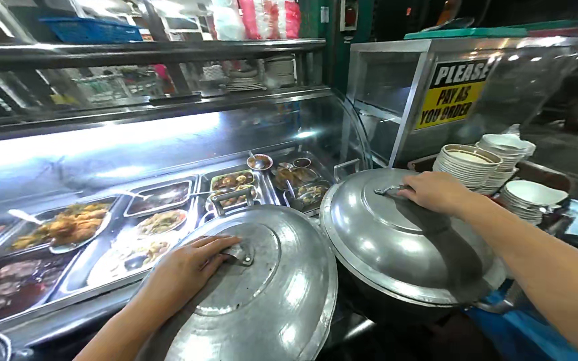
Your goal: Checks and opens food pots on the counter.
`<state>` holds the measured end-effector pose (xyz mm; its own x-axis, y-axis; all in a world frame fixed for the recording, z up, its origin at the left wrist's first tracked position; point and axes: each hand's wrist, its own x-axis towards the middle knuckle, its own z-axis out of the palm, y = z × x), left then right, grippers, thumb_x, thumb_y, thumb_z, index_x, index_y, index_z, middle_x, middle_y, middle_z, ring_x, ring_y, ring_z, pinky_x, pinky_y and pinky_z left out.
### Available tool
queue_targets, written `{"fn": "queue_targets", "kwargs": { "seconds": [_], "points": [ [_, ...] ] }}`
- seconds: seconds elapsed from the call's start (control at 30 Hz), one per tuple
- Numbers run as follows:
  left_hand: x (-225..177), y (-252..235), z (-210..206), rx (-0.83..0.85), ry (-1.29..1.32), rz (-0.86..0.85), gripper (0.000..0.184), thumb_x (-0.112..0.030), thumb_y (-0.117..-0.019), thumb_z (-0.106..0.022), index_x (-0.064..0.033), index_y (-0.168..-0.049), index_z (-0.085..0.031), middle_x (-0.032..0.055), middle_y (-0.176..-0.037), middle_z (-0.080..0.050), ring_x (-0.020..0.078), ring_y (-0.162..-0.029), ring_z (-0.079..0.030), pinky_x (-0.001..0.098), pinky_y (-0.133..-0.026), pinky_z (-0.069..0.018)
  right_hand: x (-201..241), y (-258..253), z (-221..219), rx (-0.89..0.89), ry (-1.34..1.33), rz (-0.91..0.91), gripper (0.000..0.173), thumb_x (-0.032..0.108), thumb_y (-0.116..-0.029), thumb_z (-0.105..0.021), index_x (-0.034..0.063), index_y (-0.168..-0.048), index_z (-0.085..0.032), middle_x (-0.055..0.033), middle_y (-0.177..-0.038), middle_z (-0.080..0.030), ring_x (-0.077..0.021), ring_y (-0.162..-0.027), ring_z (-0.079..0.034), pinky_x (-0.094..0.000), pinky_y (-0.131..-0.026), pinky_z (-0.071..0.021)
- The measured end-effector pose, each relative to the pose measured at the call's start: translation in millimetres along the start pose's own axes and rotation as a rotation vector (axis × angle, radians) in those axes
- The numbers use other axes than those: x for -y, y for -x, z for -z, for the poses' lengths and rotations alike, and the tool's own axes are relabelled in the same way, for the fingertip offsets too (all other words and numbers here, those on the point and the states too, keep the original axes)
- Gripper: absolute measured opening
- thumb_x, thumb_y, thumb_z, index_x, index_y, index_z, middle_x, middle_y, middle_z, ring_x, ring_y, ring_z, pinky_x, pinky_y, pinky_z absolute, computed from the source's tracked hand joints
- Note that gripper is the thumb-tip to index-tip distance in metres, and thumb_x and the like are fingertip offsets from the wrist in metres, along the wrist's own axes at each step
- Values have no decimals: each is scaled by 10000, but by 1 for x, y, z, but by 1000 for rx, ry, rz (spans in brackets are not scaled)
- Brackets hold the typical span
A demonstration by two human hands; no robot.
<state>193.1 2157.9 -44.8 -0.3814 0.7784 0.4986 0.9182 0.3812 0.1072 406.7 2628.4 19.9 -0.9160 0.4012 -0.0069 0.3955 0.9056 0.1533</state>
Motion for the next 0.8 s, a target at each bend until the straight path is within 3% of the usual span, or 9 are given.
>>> {"fn": "queue_targets", "kwargs": {
  "seconds": [0.2,0.33,0.8],
  "points": [
    [-5,1,4,4,15,33,324,-236,-961,-538,-191,-1185,-767,0,-1183,-753,207,-1098,-722,468,-933,-581,0,1,1,-17,5,5,371,368,-1060,-547,31,-1008,-694,-181,-928,-705,-379,-949,-693,-567,-801,-530],
    [-3,0,3,-6,3,28,322,-259,-969,-529,-202,-1171,-772,-12,-1176,-756,193,-1075,-730,451,-906,-592,-6,-1,4,-6,-11,-29,355,358,-1057,-558,36,-999,-697,-180,-940,-705,-380,-961,-689,-570,-801,-529],
    [2,2,-1,-11,13,23,356,-310,-975,-504,-186,-1169,-776,3,-1170,-758,205,-1073,-732,466,-904,-592,-66,-11,26,-40,-162,-209,325,223,-1068,-539,-59,-1013,-692,-273,-1043,-680,-456,-1066,-646,-651,-905,-485]
  ]
}}
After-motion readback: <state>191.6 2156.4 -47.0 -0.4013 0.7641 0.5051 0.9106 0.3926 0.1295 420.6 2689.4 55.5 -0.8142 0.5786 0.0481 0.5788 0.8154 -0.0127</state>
